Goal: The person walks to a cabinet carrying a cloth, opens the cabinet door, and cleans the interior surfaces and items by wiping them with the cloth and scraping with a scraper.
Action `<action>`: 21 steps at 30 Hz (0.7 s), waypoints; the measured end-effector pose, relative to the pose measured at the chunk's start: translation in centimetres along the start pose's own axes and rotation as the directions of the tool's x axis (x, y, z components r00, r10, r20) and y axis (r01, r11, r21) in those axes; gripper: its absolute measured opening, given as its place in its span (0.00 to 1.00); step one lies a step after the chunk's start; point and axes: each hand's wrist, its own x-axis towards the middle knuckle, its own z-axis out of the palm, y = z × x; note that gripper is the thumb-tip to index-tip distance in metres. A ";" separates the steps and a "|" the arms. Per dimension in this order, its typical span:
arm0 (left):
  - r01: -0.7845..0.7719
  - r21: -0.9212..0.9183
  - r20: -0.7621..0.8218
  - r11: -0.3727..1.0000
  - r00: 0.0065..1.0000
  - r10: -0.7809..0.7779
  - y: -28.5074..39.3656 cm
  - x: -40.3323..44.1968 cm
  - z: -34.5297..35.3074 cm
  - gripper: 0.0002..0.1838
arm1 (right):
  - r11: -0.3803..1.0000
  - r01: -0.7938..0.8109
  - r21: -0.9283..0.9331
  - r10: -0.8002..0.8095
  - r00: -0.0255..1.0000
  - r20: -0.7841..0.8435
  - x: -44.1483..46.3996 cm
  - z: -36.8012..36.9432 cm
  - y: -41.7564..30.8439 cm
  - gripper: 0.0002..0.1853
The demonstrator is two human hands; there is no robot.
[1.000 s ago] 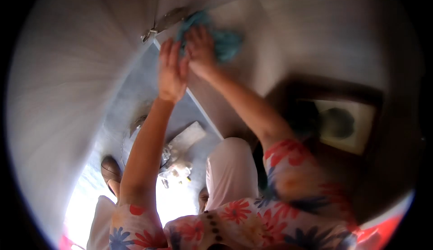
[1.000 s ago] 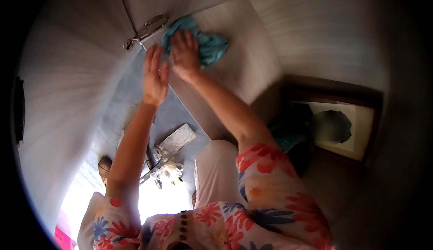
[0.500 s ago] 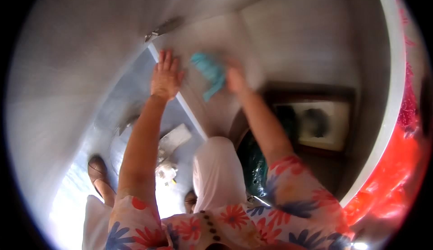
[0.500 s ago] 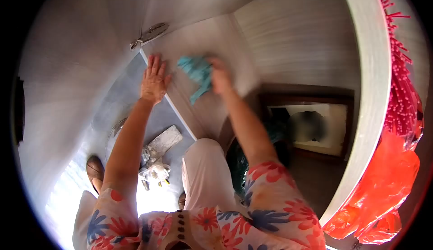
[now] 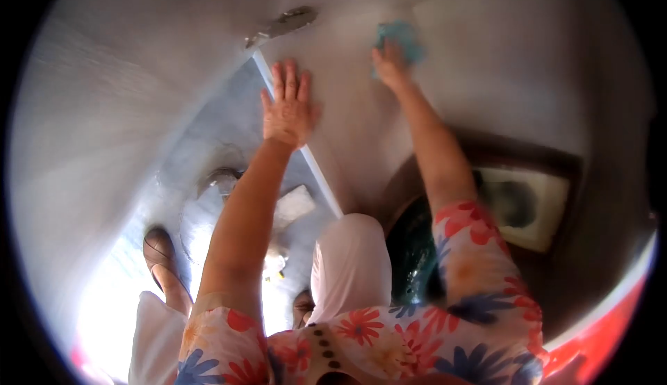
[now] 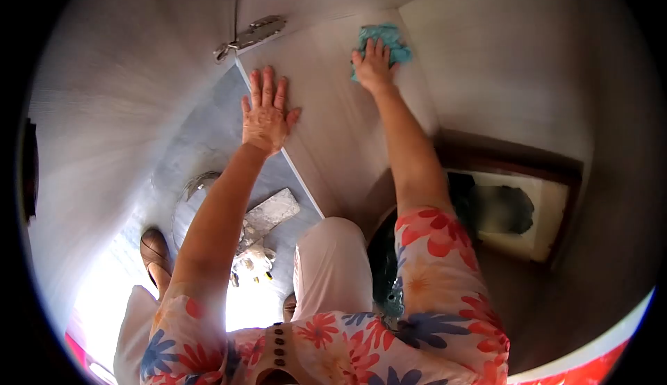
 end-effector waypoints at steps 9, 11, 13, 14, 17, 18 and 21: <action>0.000 -0.089 0.037 0.996 0.999 0.003 -0.6 0.1 -0.7 0.36 | 0.993 0.072 -0.091 -0.072 0.997 0.006 8.0 0.6 11.3 0.34; -0.002 -0.092 0.031 0.996 1.000 0.005 -0.1 -0.1 -0.7 0.36 | 0.999 0.021 -0.026 -0.021 1.000 -0.006 1.1 -2.5 11.2 0.32; -0.002 -0.065 0.025 0.998 1.000 0.004 -0.2 -0.1 -0.8 0.36 | 0.993 0.000 -0.117 -0.002 1.000 -0.015 -3.9 -2.2 14.0 0.31; -0.002 -0.069 0.018 0.998 1.000 0.003 -0.2 0.0 -0.6 0.36 | 0.997 -0.035 -0.069 0.035 0.999 -0.002 -5.7 -2.5 14.5 0.30; 0.004 -0.066 0.011 0.998 1.000 -0.003 0.0 -0.1 -0.3 0.36 | 0.994 -0.108 0.009 0.108 0.994 0.018 -7.8 -2.7 15.1 0.29; 0.005 -0.055 0.011 0.998 1.000 -0.005 0.0 -0.1 -0.4 0.36 | 0.994 -0.108 -0.008 0.108 0.994 0.000 -7.1 -2.5 14.6 0.29; 0.009 -0.071 -0.006 0.997 1.000 -0.009 0.0 0.3 -0.2 0.36 | 0.996 0.085 -0.036 -0.088 0.992 -0.096 0.1 -1.3 13.5 0.27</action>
